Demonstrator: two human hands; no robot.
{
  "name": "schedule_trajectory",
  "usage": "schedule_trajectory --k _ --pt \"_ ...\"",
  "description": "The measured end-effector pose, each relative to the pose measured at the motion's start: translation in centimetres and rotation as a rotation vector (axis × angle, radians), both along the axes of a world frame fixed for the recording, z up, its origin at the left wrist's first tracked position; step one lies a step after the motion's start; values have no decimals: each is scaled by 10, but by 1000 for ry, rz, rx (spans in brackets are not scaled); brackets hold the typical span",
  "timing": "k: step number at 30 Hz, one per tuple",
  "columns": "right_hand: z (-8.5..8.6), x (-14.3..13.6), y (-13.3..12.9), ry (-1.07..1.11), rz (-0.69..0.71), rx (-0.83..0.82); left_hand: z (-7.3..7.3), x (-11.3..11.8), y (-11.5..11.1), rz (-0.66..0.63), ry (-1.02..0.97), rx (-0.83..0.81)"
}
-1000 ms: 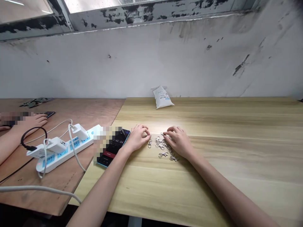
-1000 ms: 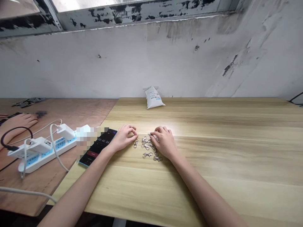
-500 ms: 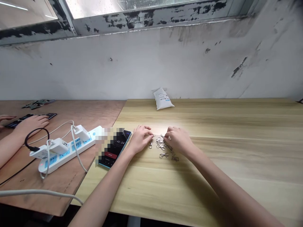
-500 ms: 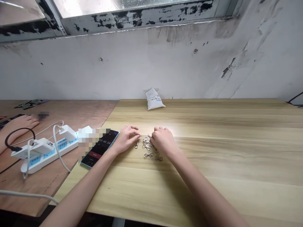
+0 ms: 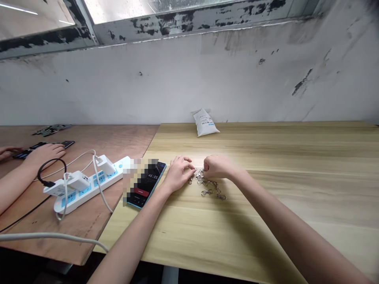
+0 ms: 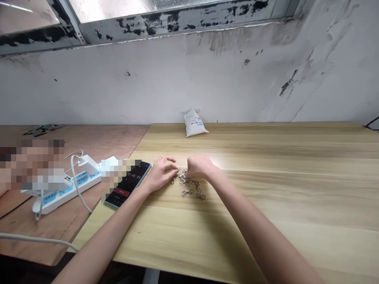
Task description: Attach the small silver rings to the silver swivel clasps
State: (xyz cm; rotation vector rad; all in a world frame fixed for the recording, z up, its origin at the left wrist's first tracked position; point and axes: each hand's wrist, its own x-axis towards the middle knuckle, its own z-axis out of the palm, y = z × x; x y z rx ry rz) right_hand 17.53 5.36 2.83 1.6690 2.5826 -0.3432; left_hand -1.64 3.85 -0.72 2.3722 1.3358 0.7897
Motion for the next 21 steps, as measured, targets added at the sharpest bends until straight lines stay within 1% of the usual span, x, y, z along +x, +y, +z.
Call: schedule_trajectory --k 3,6,9,11,13,14,17,21 --pt "-3 7 4 75 2 -77 -1 0 0 -2 0 -2" --pt "-10 15 2 134 -9 -60 -1 0 0 -12 -9 -3" --pt "-19 26 -7 225 -33 29 1 0 -2 -12 -29 -22" --pt "-26 35 -16 439 -44 146 3 2 -3 -12 -50 -20" --pt "-32 42 -26 566 -55 229 3 3 -4 -18 -69 -2" --pt "-34 44 -30 588 -63 261 3 3 -4 -25 -76 10" --pt "-38 42 -38 611 -4 317 2 5 -4 -46 -94 32" --pt "-43 31 -37 678 34 381 4 5 -5 -55 -106 33"
